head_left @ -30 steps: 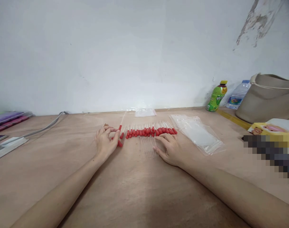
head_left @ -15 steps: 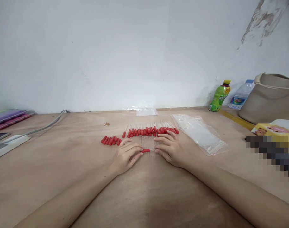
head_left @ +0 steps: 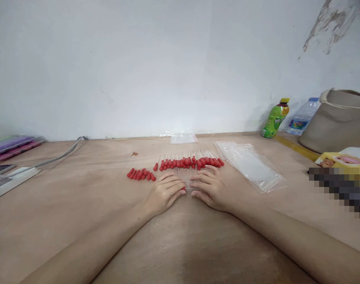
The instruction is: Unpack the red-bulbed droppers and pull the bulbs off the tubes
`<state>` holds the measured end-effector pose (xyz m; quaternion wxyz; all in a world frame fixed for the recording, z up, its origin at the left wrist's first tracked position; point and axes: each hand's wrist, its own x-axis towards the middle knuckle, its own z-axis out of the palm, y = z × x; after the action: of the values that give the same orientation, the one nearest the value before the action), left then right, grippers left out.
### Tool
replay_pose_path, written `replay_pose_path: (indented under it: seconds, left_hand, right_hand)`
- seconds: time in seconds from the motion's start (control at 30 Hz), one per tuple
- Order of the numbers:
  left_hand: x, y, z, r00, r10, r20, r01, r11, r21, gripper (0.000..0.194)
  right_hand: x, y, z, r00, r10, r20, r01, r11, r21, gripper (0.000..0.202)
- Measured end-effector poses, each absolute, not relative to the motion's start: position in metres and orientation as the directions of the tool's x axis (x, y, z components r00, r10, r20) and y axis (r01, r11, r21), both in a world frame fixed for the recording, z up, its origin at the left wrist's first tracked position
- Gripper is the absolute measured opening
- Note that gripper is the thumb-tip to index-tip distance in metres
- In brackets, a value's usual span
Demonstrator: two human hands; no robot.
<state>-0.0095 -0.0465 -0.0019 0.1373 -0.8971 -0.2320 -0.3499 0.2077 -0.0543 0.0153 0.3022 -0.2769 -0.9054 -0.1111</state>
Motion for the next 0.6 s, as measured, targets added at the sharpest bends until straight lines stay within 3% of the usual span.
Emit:
replay_pose_path:
  seconds: [0.4, 0.6]
  left_hand:
    - [-0.007, -0.052, 0.001, 0.68, 0.356, 0.64, 0.479, -0.877, -0.021, 0.008]
    - [-0.009, -0.054, 0.002, 0.69, 0.401, 0.603, 0.492, -0.871, 0.016, 0.011]
  right_hand:
    - [0.203, -0.043, -0.009, -0.643, 0.281, 0.712, 0.36, 0.932, -0.043, 0.015]
    - [0.205, -0.041, -0.014, -0.663, 0.268, 0.699, 0.331, 0.943, -0.047, 0.014]
